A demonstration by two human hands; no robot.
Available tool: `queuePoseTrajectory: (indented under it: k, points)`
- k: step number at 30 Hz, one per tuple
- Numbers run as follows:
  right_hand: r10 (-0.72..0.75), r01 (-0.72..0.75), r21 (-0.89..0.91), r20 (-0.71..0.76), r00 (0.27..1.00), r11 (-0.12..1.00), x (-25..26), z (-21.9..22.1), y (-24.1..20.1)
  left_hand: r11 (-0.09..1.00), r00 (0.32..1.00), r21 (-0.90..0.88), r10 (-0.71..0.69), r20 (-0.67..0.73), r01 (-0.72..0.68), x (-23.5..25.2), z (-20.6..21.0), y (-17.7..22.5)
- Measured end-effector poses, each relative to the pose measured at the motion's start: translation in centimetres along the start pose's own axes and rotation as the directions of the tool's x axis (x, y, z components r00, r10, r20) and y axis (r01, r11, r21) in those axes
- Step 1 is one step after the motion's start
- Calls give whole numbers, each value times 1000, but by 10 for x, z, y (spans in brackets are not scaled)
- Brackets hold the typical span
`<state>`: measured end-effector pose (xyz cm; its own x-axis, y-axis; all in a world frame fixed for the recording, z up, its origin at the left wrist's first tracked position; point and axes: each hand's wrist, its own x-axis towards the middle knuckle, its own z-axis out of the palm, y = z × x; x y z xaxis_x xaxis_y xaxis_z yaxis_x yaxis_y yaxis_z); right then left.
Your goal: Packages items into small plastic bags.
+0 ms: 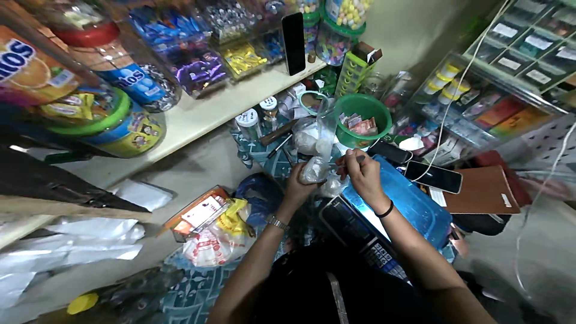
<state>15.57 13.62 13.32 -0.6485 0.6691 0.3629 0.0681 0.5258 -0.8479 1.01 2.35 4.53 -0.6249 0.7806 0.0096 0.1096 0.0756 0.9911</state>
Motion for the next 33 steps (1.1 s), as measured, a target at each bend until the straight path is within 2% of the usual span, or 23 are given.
queuePoseTrajectory:
  k: [5,13,22,29,33]
  points:
    - [-85,86,-74,11,996,994,1,0,-4,1000,1000,3,-18,-2,18,-1,2,1]
    - [-48,48,10,-43,998,999,-2,-2,2,998,998,6,-67,12,67,-3,1,5]
    - [-104,113,72,-117,988,991,-6,-2,6,1000,1000,15,-18,-11,18,-4,5,3]
    - [-102,112,62,-147,984,992,-10,-5,6,999,1000,-29,-15,-10,15,-6,6,2]
    - [-112,114,14,-117,987,993,-10,-4,6,1000,1000,-10,-1,-9,1,-6,7,-1]
